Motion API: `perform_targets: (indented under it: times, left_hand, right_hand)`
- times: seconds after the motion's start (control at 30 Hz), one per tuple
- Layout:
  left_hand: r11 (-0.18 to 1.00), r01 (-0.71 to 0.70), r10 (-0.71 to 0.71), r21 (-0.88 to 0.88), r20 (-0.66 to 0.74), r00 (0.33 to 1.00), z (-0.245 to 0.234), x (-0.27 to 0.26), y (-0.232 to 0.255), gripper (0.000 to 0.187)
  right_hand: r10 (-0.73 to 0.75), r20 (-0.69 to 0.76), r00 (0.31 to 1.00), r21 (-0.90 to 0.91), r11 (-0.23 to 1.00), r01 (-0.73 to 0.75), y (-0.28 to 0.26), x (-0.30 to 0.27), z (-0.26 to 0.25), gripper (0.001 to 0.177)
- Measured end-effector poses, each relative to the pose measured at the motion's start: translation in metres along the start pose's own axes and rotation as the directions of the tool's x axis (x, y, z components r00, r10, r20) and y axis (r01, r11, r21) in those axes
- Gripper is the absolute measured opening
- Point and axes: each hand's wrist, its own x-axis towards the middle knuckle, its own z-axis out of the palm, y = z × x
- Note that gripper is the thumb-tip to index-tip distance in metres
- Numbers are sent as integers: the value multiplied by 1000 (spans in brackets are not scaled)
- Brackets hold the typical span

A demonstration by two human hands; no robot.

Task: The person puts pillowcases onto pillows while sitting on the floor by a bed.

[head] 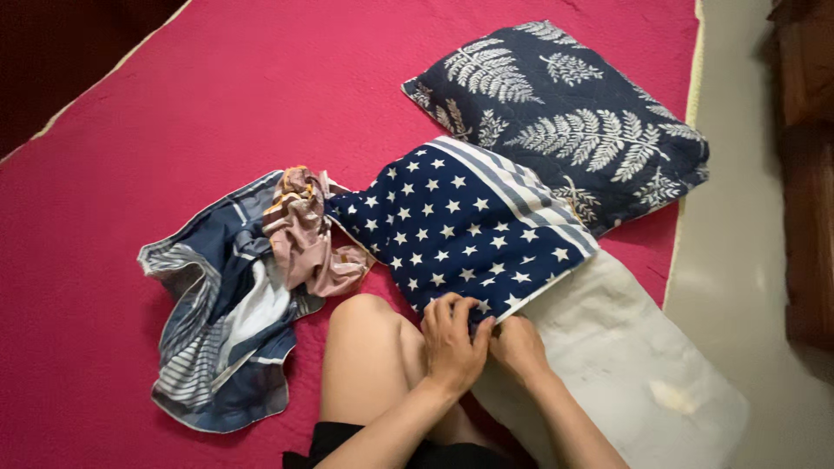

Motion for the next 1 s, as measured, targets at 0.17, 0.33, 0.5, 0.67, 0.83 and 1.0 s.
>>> perform_targets:
  times: [0.17,0.33,0.5,0.67,0.83,1.0]
  left_hand:
    - [992,-86,51,92,330,943,28,-21,-25,25]
    - [994,22,-73,109,486,871,48,-38,-31,18]
    - [987,61,-141,147,626,767,32,-26,-7,22]
    - [956,101,-267,277,667,695,28,13,15,36]
    - [995,-80,36,58,542,840,57,38,49,37]
    - [995,-53,93,-87,566,819,103,51,73,30]
  right_hand:
    - [-124,-20,992,-239,964,116,4,-18,-11,28]
    - [-171,-176,970,-252,960,124,31,-19,30,21]
    - [-29,-40,999,-32,999,28,57,3,24,30]
    - [-4,171,985,-136,990,28,91,66,-44,35]
    - [170,-348,922,-154,960,-235,127,69,-109,50]
    - [290,-352,890,-224,897,-381,132,72,-126,111]
